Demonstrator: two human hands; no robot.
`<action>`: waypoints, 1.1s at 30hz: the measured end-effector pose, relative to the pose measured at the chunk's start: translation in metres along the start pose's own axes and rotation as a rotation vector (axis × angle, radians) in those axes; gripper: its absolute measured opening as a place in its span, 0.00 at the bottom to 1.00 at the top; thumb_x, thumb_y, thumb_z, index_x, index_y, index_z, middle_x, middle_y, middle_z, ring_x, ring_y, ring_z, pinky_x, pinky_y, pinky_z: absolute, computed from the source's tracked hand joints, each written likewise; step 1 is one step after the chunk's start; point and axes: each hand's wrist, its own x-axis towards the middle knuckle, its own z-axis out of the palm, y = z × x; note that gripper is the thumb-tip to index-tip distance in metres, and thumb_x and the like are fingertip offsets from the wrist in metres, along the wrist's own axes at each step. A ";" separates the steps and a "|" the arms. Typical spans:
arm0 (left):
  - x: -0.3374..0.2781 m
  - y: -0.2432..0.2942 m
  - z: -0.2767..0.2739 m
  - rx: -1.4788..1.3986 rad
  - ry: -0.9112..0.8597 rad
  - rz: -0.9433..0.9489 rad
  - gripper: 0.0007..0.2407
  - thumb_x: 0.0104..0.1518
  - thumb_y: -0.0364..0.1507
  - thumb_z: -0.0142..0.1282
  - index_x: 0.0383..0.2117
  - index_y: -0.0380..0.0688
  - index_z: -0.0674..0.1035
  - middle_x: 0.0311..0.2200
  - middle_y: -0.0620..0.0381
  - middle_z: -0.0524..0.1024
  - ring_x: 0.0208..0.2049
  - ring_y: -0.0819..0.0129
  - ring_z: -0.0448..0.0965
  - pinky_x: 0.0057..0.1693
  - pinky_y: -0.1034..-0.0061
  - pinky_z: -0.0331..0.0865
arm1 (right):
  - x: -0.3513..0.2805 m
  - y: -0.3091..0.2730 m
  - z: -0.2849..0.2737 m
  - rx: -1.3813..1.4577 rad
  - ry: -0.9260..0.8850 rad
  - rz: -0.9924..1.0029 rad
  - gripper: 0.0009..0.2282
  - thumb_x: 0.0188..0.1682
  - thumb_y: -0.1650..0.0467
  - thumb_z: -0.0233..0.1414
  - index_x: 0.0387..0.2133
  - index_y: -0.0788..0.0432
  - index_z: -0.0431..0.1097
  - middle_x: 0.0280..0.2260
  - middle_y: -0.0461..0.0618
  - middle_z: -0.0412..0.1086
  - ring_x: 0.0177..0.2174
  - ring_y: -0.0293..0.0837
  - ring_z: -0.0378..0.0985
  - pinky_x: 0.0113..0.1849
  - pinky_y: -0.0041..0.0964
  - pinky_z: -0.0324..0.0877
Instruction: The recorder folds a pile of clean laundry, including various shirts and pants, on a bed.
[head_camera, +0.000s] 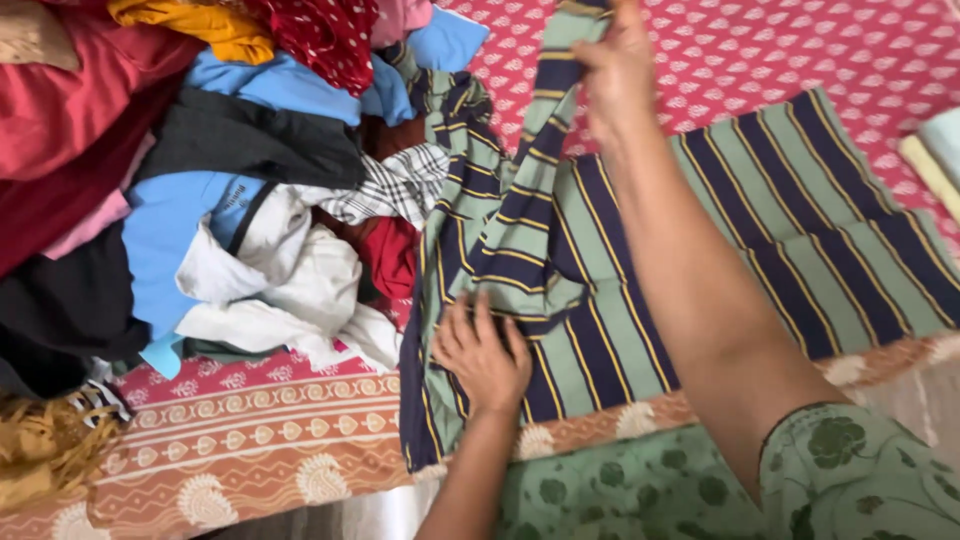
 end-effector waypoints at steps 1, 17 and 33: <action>0.001 0.001 -0.001 0.041 0.068 -0.012 0.22 0.56 0.35 0.55 0.58 0.45 0.74 0.61 0.45 0.68 0.63 0.46 0.63 0.66 0.44 0.50 | -0.010 -0.023 -0.003 -0.056 0.014 -0.123 0.28 0.48 0.90 0.50 0.63 0.64 0.59 0.45 0.50 0.72 0.40 0.40 0.76 0.46 0.35 0.74; -0.014 -0.011 0.005 0.174 0.064 -0.113 0.21 0.40 0.30 0.60 0.45 0.48 0.76 0.43 0.53 0.73 0.51 0.52 0.69 0.63 0.48 0.52 | -0.310 -0.175 -0.304 -0.567 0.732 0.239 0.12 0.46 0.81 0.51 0.43 0.61 0.68 0.27 0.47 0.68 0.21 0.39 0.69 0.23 0.31 0.64; -0.013 -0.015 0.013 0.252 0.092 -0.061 0.10 0.40 0.26 0.60 0.29 0.48 0.76 0.36 0.53 0.71 0.44 0.52 0.69 0.57 0.56 0.57 | -0.167 -0.163 -0.400 -1.073 0.616 0.409 0.11 0.45 0.72 0.64 0.38 0.64 0.73 0.30 0.48 0.74 0.26 0.40 0.73 0.28 0.35 0.67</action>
